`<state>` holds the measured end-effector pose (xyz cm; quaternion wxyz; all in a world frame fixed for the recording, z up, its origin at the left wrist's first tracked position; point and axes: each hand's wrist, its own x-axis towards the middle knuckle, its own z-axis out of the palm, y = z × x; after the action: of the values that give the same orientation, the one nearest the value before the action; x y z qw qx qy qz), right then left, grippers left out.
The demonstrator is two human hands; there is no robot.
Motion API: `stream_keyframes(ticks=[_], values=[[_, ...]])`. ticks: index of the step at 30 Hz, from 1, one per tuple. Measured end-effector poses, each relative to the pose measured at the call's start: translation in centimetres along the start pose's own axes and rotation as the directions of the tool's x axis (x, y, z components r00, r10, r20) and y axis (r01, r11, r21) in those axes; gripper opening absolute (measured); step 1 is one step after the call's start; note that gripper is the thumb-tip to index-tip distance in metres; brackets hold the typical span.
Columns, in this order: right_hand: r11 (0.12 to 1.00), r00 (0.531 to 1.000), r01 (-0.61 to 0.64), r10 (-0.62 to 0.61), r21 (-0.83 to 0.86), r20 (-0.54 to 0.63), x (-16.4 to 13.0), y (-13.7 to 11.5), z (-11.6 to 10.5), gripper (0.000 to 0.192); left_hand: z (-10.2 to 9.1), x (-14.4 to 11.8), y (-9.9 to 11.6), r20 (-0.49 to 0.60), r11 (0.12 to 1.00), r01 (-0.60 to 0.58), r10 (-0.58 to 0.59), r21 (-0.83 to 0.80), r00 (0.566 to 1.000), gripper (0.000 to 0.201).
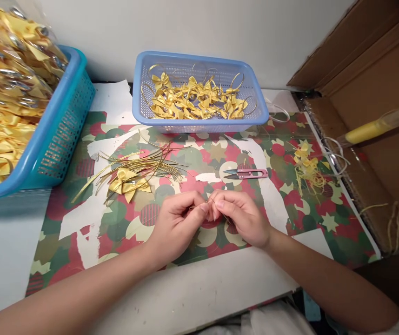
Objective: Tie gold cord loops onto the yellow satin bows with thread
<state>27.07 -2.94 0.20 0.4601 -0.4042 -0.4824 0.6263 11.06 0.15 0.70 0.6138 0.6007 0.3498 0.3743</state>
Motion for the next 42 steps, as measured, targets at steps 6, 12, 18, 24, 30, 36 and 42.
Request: stream_keyframes(ticks=[6, 12, 18, 24, 30, 36, 42], values=[[1.0, 0.999, 0.004, -0.005, -0.029, -0.044, -0.14, 0.0, 0.22, 0.032, 0.1, -0.07, -0.14, -0.015, 1.0, 0.013, -0.013, -0.017, 1.0, 0.026], [1.0, 0.999, 0.005, -0.006, -0.03, -0.033, -0.13, -0.04, 0.31, 0.034, 0.19, 0.08, 0.04, -0.004, 0.998, 0.027, -0.027, -0.064, 1.0, 0.027], [1.0, 1.0, -0.006, 0.005, -0.011, -0.031, -0.12, 0.02, 0.35, 0.035, 0.23, 0.07, 0.08, -0.013, 0.997, 0.044, -0.045, -0.065, 0.999, 0.027], [1.0, 1.0, -0.007, 0.007, 0.014, -0.029, -0.12, 0.09, 0.35, 0.034, 0.28, 0.21, 0.21, -0.011, 0.996, 0.051, -0.052, -0.074, 0.999, 0.027], [1.0, 1.0, -0.004, 0.005, 0.023, -0.016, -0.16, 0.12, 0.29, 0.033, 0.31, 0.16, 0.11, -0.014, 0.996, 0.048, -0.049, -0.075, 0.999, 0.027], [0.997, 1.0, -0.03, 0.03, 0.064, -0.007, -0.15, 0.21, 0.14, 0.031, 0.35, 0.25, 0.27, -0.017, 0.996, 0.029, -0.03, -0.082, 0.999, 0.028], [0.995, 0.999, -0.04, 0.039, 0.09, 0.011, -0.13, 0.11, 0.0, 0.031, 0.38, 0.31, 0.34, -0.027, 0.996, 0.024, -0.026, -0.09, 0.999, 0.029]])
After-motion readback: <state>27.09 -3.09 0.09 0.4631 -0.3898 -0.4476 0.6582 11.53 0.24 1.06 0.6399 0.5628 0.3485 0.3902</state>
